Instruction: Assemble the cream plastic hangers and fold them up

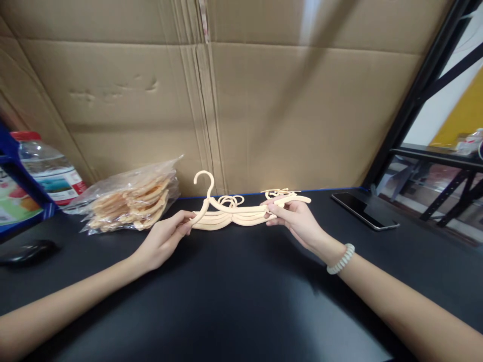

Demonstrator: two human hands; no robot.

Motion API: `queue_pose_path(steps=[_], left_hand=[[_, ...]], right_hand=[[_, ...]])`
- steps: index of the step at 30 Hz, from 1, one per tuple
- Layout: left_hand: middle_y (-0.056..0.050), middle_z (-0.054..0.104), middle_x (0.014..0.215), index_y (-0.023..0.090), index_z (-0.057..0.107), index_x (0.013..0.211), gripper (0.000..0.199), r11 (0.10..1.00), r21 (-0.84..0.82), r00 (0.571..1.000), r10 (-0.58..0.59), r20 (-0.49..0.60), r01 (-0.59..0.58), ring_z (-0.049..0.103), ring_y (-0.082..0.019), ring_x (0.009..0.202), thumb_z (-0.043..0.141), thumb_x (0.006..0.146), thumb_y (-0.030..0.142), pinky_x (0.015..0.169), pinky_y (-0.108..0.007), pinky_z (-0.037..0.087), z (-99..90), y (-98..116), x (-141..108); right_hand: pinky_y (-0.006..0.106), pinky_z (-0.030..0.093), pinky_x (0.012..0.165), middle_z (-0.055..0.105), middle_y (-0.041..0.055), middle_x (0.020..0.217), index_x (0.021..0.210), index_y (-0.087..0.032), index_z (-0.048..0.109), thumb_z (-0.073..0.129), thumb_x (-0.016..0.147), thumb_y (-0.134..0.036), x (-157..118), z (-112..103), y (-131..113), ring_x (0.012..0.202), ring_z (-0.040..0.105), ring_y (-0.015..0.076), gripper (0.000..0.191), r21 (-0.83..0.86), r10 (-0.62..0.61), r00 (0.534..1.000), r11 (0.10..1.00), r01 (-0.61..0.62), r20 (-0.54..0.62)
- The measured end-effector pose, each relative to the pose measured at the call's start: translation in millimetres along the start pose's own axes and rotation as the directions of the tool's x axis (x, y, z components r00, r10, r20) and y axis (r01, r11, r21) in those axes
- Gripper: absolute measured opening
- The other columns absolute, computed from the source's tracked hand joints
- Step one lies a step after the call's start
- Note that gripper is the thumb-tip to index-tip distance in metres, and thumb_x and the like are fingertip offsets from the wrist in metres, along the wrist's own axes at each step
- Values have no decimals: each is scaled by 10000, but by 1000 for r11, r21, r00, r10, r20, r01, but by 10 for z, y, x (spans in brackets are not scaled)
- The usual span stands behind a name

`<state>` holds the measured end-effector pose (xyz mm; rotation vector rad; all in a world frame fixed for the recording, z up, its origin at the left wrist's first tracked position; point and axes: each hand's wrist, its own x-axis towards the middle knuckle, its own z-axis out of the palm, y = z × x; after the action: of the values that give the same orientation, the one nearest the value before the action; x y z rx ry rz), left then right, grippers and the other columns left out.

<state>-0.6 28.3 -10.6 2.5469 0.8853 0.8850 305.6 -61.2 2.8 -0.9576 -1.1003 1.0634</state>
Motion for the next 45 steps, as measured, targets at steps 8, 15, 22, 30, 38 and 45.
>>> queue_pose_path(steps=[8, 15, 22, 30, 38, 45], left_hand=[[42, 499, 674, 202, 458, 1077, 194, 999, 44, 1000, -16, 16, 15, 500, -149, 601, 361, 957, 320, 603, -256, 368, -77, 68, 18], [61, 455, 606, 216, 475, 955, 194, 982, 170, 968, 31, 248, -75, 455, -139, 547, 381, 958, 385, 555, -242, 313, -306, 244, 52], [-9, 555, 806, 201, 508, 823, 176, 964, 133, 881, 151, 449, -232, 512, -160, 701, 445, 935, 321, 625, -252, 374, -290, 291, 8], [-34, 530, 865, 196, 552, 802, 112, 926, 139, 841, 246, 482, -350, 520, -175, 770, 473, 879, 214, 701, -263, 406, -268, 305, 14], [-52, 604, 957, 199, 580, 938, 126, 926, 194, 901, 238, 363, -323, 562, -217, 893, 549, 826, 248, 806, -317, 433, -241, 267, 3], [-121, 510, 1378, 230, 450, 1360, 534, 929, 231, 914, 198, 353, -290, 455, -309, 1272, 553, 879, 436, 1031, -454, 365, -143, 269, -48]], right_hand=[[227, 538, 642, 656, 2, 740, 799, -205, 726, 777, 721, -325, 126, -286, -140, 683, 602, 104, 152, -6, -103, 990, 995, 103, -95], [248, 509, 618, 671, 19, 723, 725, -169, 708, 843, 597, -344, 148, -589, -336, 649, 605, 120, 256, -428, 208, 973, 892, -148, 96], [272, 406, 581, 672, 16, 653, 706, -176, 712, 756, 676, -441, 178, -726, -341, 596, 560, 137, 271, -826, 370, 885, 563, 29, 284], [258, 374, 519, 641, 7, 610, 711, -175, 698, 693, 718, -433, 158, -720, -351, 504, 504, 116, 258, -890, 437, 834, 436, 130, 336], [343, 487, 724, 709, 74, 868, 849, -178, 688, 542, 846, -342, 86, -470, -317, 776, 637, 216, 219, -899, 110, 939, 344, 272, 326], [457, 311, 1112, 443, 99, 1467, 1411, -231, 445, 585, 868, -468, -168, 23, -148, 1331, 418, 289, 609, -784, 69, 821, 353, 511, 566]])
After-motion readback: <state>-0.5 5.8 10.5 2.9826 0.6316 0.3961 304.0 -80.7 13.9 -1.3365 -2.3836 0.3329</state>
